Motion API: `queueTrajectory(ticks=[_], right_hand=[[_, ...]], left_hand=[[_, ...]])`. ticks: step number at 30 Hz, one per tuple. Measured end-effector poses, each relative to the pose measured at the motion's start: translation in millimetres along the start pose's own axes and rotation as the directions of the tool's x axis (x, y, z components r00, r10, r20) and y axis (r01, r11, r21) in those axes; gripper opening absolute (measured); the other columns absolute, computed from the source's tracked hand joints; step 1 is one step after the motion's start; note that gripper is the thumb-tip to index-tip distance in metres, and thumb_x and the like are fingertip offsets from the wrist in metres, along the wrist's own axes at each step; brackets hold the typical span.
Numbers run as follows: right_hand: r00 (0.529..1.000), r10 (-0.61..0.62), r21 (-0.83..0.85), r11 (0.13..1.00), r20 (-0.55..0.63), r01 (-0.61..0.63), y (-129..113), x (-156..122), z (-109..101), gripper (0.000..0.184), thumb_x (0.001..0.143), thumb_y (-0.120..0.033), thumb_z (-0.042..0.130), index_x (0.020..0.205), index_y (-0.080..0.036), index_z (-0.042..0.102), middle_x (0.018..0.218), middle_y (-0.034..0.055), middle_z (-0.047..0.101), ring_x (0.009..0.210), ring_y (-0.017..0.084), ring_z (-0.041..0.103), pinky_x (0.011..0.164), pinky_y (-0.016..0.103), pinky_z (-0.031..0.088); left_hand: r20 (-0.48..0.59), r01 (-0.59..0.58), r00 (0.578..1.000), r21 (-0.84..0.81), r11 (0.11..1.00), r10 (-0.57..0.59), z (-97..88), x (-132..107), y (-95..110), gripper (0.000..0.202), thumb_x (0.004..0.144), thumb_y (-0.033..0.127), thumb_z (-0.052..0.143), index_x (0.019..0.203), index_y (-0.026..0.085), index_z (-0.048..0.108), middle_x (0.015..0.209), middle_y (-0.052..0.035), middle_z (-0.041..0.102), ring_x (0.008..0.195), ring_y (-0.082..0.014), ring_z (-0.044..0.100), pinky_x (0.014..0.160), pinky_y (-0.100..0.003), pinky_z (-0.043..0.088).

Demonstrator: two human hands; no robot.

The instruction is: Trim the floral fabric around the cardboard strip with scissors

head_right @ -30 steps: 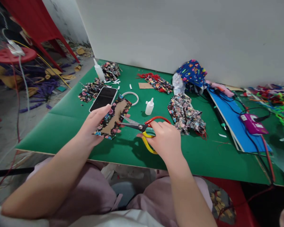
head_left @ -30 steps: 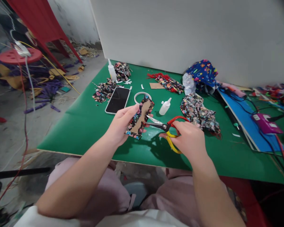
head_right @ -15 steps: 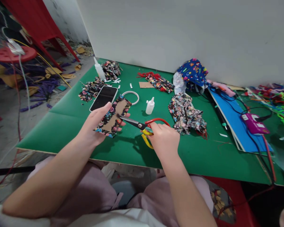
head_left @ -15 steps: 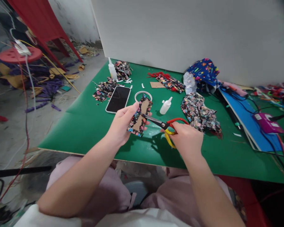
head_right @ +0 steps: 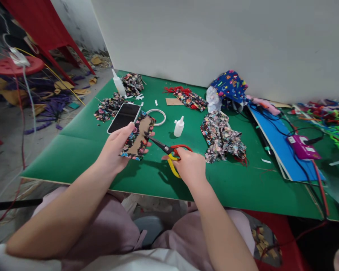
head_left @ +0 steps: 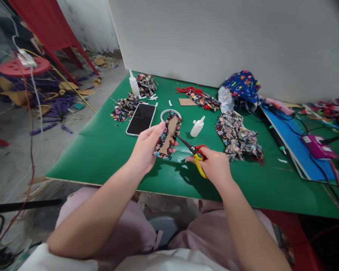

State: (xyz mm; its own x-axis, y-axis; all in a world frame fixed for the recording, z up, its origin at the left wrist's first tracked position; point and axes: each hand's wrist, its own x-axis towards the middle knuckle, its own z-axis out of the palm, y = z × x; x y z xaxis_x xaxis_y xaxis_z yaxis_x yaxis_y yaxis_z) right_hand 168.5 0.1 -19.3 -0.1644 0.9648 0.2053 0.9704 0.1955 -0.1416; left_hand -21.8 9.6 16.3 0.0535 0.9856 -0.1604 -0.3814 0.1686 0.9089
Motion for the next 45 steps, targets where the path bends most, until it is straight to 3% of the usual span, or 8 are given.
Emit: queueTrajectory(ticks=[6,9,16,23,32,39,45], right_hand=[[0.991,-0.029,0.092,0.996,0.127,0.018,-6.8,1.4,-11.9,0.039,0.074,-0.061,0.048,0.075,-0.023,0.057,0.060,-0.0014,0.062,0.056,0.014,0.056,0.050,0.024,0.022],[0.988,-0.069,0.077,0.995,0.136,0.059,-6.6,1.0,-15.6,0.042,0.073,-0.063,0.048,0.079,-0.022,0.056,0.069,0.0005,0.064,0.065,0.016,0.060,0.052,0.025,0.025],[0.979,-0.201,-0.057,0.978,-0.032,0.199,6.0,-1.8,-13.3,0.046,0.074,-0.061,0.050,0.087,-0.017,0.057,0.076,0.0039,0.062,0.076,0.018,0.059,0.060,0.026,0.032],[0.963,-0.228,-0.146,0.967,-0.147,0.206,14.3,-0.7,-9.9,0.034,0.077,-0.051,0.052,0.085,-0.020,0.062,0.069,0.0018,0.059,0.073,0.017,0.056,0.063,0.027,0.031],[0.965,-0.199,-0.109,0.977,-0.173,0.182,11.4,-4.5,-5.8,0.032,0.076,-0.050,0.053,0.080,-0.021,0.065,0.065,0.0001,0.061,0.068,0.014,0.057,0.056,0.026,0.026],[0.953,-0.201,-0.149,0.974,-0.225,0.170,10.0,-6.4,-2.6,0.033,0.076,-0.049,0.054,0.073,-0.019,0.064,0.061,0.0015,0.062,0.066,0.014,0.056,0.055,0.026,0.025],[0.990,-0.072,-0.235,0.971,-0.119,0.043,2.6,-12.3,7.4,0.043,0.079,-0.056,0.044,0.071,-0.018,0.063,0.051,0.0035,0.057,0.053,0.013,0.054,0.050,0.027,0.013]], left_hand=[[0.010,0.016,1.000,-0.021,1.000,-0.016,2.2,-4.0,5.8,0.037,0.076,0.045,0.059,0.093,0.013,0.064,0.090,-0.0078,0.067,0.055,-0.0127,0.062,0.039,-0.019,0.048],[-0.006,0.011,1.000,0.003,1.000,-0.011,1.1,-3.0,5.7,0.035,0.077,0.044,0.058,0.090,0.013,0.065,0.085,-0.0070,0.067,0.055,-0.0135,0.063,0.040,-0.019,0.049],[0.071,0.071,0.995,0.023,0.997,-0.072,-5.9,-0.3,4.6,0.035,0.079,0.043,0.056,0.092,0.013,0.066,0.080,-0.0076,0.067,0.053,-0.0122,0.061,0.038,-0.017,0.046],[0.048,0.088,0.995,0.064,0.994,-0.091,-4.6,-1.1,6.0,0.037,0.079,0.046,0.055,0.087,0.012,0.067,0.061,-0.0057,0.065,0.047,-0.0119,0.058,0.038,-0.018,0.045],[0.008,0.081,0.997,0.073,0.994,-0.082,-2.8,-1.2,5.1,0.038,0.076,0.046,0.058,0.088,0.011,0.066,0.061,-0.0050,0.064,0.044,-0.0115,0.057,0.037,-0.018,0.045],[0.006,0.071,0.997,0.005,0.997,-0.071,-0.6,-1.4,4.0,0.036,0.076,0.043,0.059,0.093,0.012,0.065,0.093,-0.0090,0.067,0.056,-0.0127,0.062,0.040,-0.019,0.048],[-0.041,0.013,0.999,0.038,0.999,-0.012,2.7,-1.1,-2.2,0.035,0.076,0.045,0.059,0.090,0.013,0.064,0.080,-0.0058,0.067,0.055,-0.0124,0.062,0.043,-0.020,0.049]])
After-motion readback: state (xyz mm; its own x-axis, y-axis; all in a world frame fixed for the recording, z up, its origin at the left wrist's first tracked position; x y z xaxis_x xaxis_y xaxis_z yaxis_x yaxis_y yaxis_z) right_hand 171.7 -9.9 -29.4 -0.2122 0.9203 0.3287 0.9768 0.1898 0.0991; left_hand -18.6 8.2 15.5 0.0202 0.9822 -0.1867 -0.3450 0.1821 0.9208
